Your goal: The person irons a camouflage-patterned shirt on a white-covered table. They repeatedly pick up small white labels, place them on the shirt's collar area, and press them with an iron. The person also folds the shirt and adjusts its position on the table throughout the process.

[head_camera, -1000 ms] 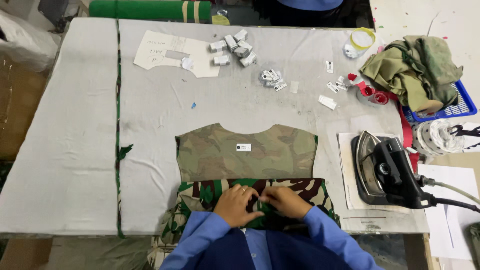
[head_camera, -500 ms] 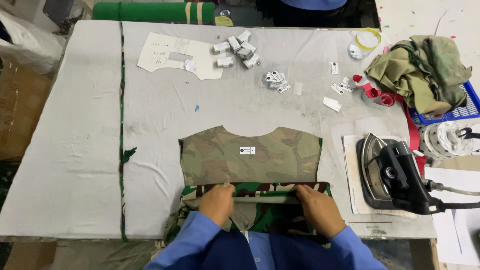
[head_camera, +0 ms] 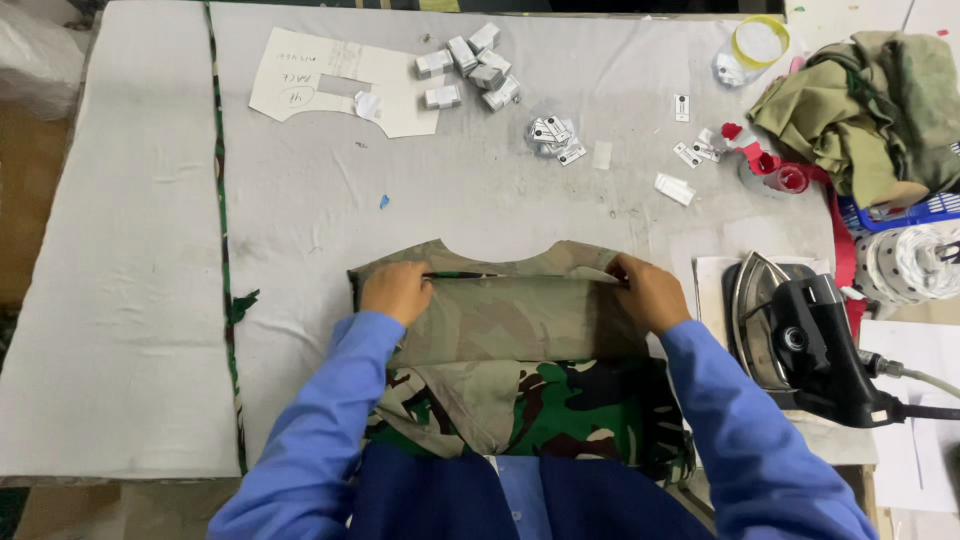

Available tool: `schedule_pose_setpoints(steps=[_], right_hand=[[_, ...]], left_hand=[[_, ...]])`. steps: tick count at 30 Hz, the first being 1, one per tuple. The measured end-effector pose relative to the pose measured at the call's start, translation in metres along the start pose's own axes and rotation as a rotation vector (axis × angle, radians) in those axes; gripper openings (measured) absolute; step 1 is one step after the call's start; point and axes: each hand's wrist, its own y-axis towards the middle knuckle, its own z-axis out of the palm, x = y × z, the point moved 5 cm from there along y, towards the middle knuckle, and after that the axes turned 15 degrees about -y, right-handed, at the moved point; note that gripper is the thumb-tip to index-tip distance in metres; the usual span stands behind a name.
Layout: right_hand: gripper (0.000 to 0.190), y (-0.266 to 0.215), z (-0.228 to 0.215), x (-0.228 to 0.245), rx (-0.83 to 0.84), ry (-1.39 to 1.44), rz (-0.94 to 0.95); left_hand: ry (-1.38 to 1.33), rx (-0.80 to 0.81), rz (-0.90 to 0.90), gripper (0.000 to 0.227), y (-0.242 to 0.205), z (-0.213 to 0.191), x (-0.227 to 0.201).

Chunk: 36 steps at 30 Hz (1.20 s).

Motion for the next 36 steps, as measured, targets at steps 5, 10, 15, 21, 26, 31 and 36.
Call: schedule_pose_setpoints(steps=[5,10,15,21,26,31,36], right_hand=[[0.026,0.035,0.026,-0.004,-0.111,0.076,0.203],[0.014,0.033,0.028,-0.004,-0.406,-0.057,0.144],[0.012,0.03,0.028,-0.008,-0.759,-0.204,0.081],[0.016,0.036,0.014,0.011,-0.576,-0.132,0.121],[0.04,0.017,-0.019,0.078,-0.625,-0.24,-0.335],[0.021,0.118,-0.042,0.05,-0.575,-0.092,-0.129],[0.008,0.216,-0.081,0.041,-0.841,-0.108,-0.005]], left_hand=[[-0.196,-0.132,-0.173,0.02,0.038,0.023,0.034],[-0.127,-0.267,0.012,0.02,0.025,0.013,0.035],[0.253,-0.798,0.407,0.017,0.015,-0.005,0.033],[0.091,-0.596,0.012,0.039,0.037,0.001,0.048],[0.333,-0.859,0.437,0.047,0.011,-0.003,-0.016],[0.172,0.114,0.378,0.07,-0.012,0.065,-0.041],[0.107,-0.253,0.091,0.067,0.011,0.045,0.001]])
